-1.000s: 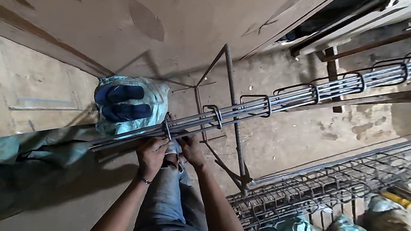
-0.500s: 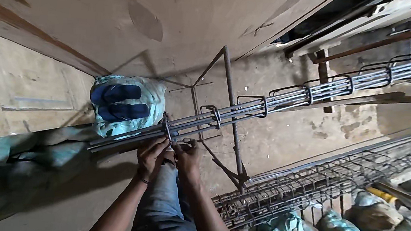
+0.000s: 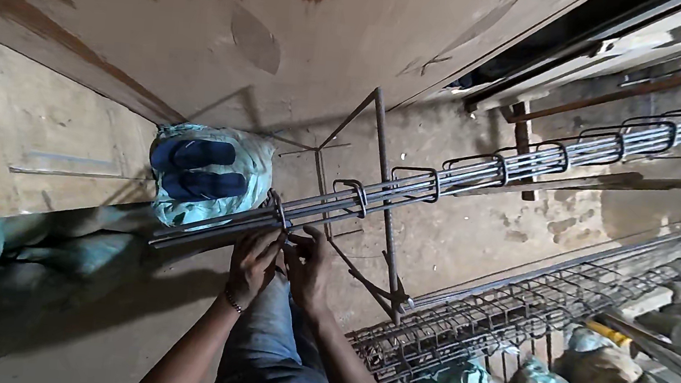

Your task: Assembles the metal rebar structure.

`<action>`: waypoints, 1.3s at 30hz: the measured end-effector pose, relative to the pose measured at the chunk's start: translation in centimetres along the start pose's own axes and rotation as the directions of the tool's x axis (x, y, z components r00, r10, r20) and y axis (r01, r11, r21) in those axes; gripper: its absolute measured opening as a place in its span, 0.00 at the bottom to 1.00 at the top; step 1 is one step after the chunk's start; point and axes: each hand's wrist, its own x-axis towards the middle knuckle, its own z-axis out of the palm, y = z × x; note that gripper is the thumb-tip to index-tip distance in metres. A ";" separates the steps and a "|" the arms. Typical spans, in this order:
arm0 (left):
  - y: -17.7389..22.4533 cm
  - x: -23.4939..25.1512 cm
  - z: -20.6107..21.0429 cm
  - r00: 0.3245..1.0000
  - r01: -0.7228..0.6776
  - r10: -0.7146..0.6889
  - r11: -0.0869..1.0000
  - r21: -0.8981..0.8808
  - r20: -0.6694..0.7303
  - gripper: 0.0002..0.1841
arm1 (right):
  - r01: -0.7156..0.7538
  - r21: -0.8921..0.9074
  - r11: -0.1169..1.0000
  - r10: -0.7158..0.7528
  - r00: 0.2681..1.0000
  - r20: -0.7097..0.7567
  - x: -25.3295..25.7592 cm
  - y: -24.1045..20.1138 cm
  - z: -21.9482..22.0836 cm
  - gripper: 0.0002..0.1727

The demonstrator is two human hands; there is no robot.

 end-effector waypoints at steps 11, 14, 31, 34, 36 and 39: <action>1.6 3.7 -1.6 0.948 0.188 -0.178 0.982 -0.013 0.263 0.13 | -0.050 0.043 0.998 0.057 0.984 -0.170 -0.7 1.7 1.9 0.16; 2.2 4.7 -2.5 0.912 0.220 -0.215 0.975 0.027 0.349 0.12 | -0.025 0.038 0.999 0.031 0.985 -0.171 -0.5 1.9 2.1 0.14; 3.4 1.7 -0.7 0.968 0.240 -0.240 0.971 0.012 0.078 0.09 | -0.592 0.135 0.795 0.585 0.806 0.089 3.1 -2.8 -1.1 0.28; 2.8 0.4 0.4 0.985 0.170 -0.170 0.985 0.017 0.026 0.11 | -0.628 -0.009 0.778 0.626 0.774 0.096 4.7 -4.5 -1.5 0.27; 2.5 -0.1 0.5 0.990 0.142 -0.143 0.988 0.065 0.007 0.10 | -0.603 -0.108 0.790 0.612 0.783 0.106 4.9 -5.2 -1.3 0.25; 2.2 0.0 0.3 0.995 0.082 -0.090 0.987 0.142 0.051 0.12 | -0.532 -0.122 0.838 0.546 0.823 0.157 4.3 -5.5 -1.9 0.24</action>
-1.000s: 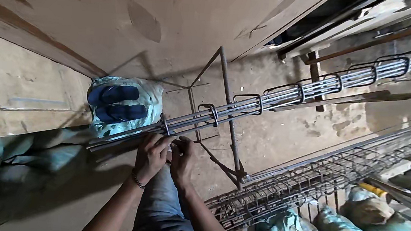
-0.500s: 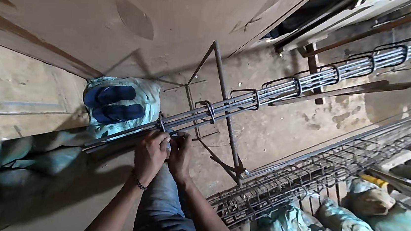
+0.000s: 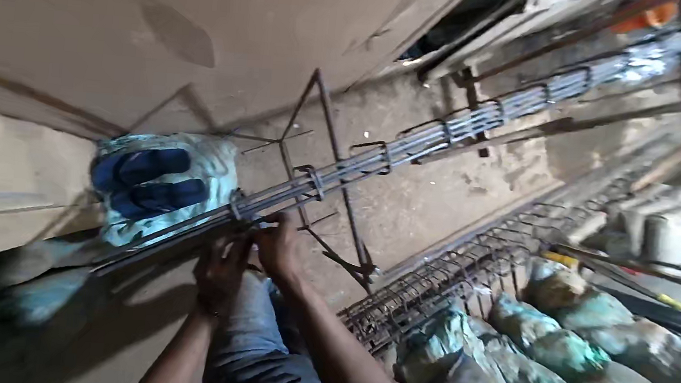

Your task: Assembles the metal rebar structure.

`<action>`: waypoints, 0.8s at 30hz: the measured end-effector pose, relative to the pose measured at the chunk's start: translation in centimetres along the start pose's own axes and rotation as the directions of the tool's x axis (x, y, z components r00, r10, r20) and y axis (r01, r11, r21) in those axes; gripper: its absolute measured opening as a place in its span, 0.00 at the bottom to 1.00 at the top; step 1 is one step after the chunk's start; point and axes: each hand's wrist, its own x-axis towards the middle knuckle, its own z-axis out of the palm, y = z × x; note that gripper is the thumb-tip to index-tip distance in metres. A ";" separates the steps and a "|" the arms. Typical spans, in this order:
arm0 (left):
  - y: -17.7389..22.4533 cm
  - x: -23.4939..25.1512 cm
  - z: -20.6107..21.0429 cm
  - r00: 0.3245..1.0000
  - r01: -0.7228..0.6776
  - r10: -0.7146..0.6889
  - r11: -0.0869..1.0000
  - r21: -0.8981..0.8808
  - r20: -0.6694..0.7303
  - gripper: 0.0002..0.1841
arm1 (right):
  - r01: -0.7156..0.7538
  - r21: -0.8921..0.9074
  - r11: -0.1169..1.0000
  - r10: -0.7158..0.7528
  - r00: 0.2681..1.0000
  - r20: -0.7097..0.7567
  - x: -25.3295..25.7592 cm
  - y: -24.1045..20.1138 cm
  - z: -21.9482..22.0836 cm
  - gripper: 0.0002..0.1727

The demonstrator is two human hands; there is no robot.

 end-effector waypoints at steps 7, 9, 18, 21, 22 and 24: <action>0.4 1.5 0.3 0.989 -0.084 0.093 0.993 0.081 -0.116 0.09 | 0.355 -0.151 0.923 -0.386 0.842 -0.378 -7.4 5.9 -5.6 0.14; 0.5 1.5 0.7 0.985 -0.060 0.077 0.992 0.109 -0.152 0.10 | 0.260 -0.342 0.903 -0.421 0.698 -0.580 -9.3 10.0 -8.5 0.19; 1.7 -0.1 -0.1 0.990 0.091 -0.079 0.990 0.108 -0.115 0.23 | 0.014 -0.348 0.938 -0.273 0.650 -0.710 -3.4 20.4 -12.6 0.29; 2.4 -2.7 -1.6 0.993 0.104 -0.099 0.992 0.067 -0.068 0.21 | 0.096 -0.345 0.934 -0.341 0.530 -0.777 -2.9 20.5 -11.4 0.21; 2.9 -3.6 -2.2 0.994 0.104 -0.103 0.994 0.034 -0.044 0.19 | 0.123 -0.334 0.934 -0.350 0.500 -0.792 -3.4 20.5 -11.2 0.20; 4.6 -4.9 -3.6 0.996 0.089 -0.090 0.994 -0.056 -0.009 0.17 | 0.206 -0.338 0.918 -0.396 0.460 -0.795 -5.6 19.8 -11.3 0.18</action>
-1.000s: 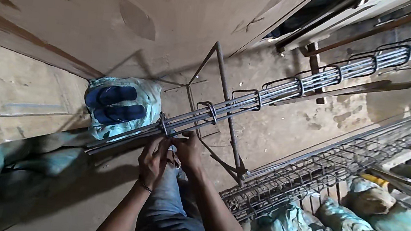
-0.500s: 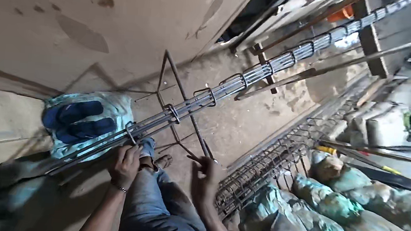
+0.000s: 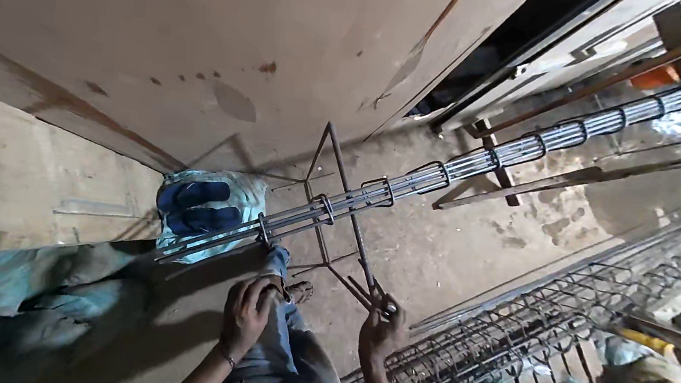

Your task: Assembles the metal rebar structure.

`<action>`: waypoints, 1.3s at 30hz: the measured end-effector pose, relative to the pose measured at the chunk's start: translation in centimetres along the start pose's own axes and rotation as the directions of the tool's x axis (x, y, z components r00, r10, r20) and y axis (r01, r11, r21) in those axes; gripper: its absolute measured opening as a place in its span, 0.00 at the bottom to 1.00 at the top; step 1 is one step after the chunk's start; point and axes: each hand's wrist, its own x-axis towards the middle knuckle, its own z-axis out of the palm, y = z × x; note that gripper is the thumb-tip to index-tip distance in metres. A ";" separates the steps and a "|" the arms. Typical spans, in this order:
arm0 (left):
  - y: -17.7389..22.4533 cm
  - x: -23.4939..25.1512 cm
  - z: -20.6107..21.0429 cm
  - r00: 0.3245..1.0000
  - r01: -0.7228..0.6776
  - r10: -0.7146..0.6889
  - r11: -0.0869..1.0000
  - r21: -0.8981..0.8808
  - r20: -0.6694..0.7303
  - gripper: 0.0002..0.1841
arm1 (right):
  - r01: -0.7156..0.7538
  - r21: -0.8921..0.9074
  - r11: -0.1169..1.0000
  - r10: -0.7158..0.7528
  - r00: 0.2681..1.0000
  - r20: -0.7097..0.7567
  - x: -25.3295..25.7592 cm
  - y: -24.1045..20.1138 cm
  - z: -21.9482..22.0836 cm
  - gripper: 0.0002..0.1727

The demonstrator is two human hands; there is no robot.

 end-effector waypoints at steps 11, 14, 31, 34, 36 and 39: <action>17.5 5.7 -4.8 0.893 -0.299 0.441 0.733 -0.611 0.092 0.25 | 0.500 0.437 0.748 -0.647 0.696 0.311 3.9 -14.4 -17.4 0.27; 17.3 6.1 -5.7 0.917 0.114 0.324 0.343 -0.932 0.232 0.15 | 0.320 0.643 0.696 -0.636 0.692 0.343 3.8 -14.5 -14.5 0.38; -5.3 3.5 2.6 0.286 0.932 -0.645 0.017 -0.361 0.709 0.21 | -0.107 -0.093 0.990 0.119 0.269 0.956 0.6 -13.5 -7.5 0.28; -9.6 3.9 7.0 0.281 0.900 -0.731 -0.024 -0.435 0.622 0.19 | -0.299 -0.034 0.954 0.082 0.148 0.986 0.2 -11.6 -7.0 0.24; -11.5 4.0 8.8 0.370 0.900 -0.695 0.105 -0.422 0.617 0.22 | -0.196 -0.089 0.977 0.123 0.171 0.977 -0.2 -12.4 -6.9 0.24; -12.7 7.4 11.4 0.401 0.755 -0.682 -0.131 -0.642 0.611 0.25 | 0.370 -0.243 0.897 0.074 0.416 0.906 -2.2 -14.4 -6.7 0.19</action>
